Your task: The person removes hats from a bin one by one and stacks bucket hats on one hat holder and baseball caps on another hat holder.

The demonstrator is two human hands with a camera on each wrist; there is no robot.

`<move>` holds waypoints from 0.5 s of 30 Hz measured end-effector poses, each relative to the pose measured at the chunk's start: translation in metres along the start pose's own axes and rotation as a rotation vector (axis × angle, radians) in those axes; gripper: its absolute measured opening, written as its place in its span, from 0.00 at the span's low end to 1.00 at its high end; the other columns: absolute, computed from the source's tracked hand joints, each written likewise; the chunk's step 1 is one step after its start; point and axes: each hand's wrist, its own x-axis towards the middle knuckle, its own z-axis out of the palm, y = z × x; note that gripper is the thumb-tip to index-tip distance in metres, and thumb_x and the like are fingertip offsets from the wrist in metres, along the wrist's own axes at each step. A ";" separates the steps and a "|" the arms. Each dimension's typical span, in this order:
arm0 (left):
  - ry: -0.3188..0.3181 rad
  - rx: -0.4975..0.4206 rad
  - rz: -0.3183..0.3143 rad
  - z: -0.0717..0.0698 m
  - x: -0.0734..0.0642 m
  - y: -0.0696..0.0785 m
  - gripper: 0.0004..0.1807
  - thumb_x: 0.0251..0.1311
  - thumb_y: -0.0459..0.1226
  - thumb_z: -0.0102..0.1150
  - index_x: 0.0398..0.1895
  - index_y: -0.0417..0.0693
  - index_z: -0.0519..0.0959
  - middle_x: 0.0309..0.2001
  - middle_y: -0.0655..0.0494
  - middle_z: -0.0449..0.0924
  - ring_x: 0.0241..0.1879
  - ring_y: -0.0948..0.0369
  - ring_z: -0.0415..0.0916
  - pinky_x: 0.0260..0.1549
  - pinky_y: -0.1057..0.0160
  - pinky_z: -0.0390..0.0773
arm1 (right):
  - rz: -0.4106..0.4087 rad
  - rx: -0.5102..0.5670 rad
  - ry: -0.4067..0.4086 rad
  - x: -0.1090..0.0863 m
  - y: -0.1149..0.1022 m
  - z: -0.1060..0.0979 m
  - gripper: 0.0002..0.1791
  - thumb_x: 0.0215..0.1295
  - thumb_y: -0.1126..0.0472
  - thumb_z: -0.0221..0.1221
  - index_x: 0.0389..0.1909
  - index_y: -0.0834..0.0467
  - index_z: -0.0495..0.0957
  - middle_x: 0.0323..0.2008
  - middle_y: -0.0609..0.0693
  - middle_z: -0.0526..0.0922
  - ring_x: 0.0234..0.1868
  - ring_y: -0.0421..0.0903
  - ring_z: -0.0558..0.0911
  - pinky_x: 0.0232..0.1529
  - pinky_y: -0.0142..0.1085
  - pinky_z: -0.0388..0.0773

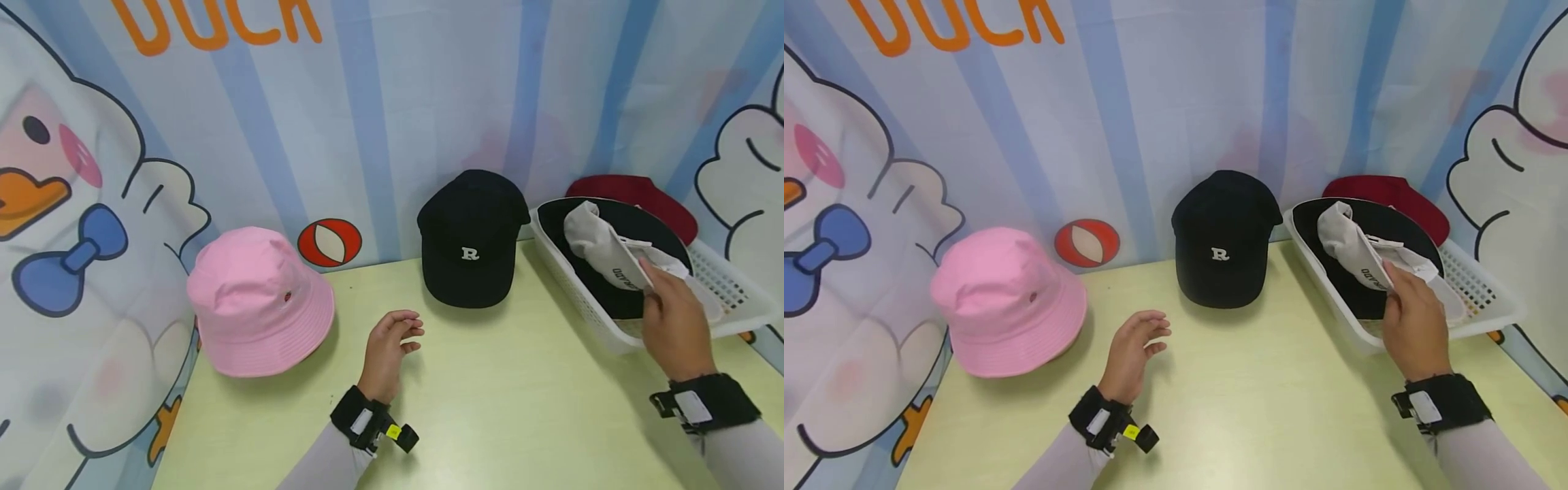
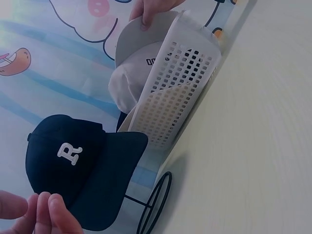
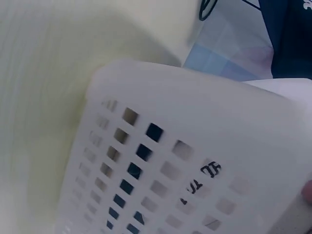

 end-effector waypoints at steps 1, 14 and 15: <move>0.001 0.003 0.002 0.000 0.000 0.000 0.13 0.74 0.36 0.48 0.51 0.39 0.79 0.44 0.50 0.82 0.46 0.54 0.81 0.41 0.63 0.80 | 0.004 0.008 0.002 0.000 -0.002 -0.001 0.28 0.73 0.73 0.44 0.72 0.55 0.69 0.59 0.73 0.75 0.58 0.74 0.73 0.60 0.66 0.65; -0.004 0.004 -0.005 0.001 -0.002 0.002 0.12 0.74 0.36 0.48 0.50 0.38 0.78 0.44 0.50 0.81 0.48 0.50 0.81 0.41 0.63 0.80 | 0.003 0.092 0.081 -0.001 -0.029 -0.012 0.27 0.78 0.65 0.46 0.73 0.43 0.68 0.64 0.66 0.75 0.65 0.38 0.72 0.64 0.17 0.57; -0.005 0.001 -0.005 0.001 -0.002 0.002 0.13 0.74 0.36 0.48 0.51 0.37 0.78 0.44 0.50 0.81 0.48 0.50 0.81 0.41 0.63 0.80 | 0.007 0.092 0.085 -0.001 -0.031 -0.013 0.27 0.78 0.65 0.46 0.73 0.43 0.68 0.64 0.67 0.75 0.65 0.40 0.72 0.65 0.19 0.58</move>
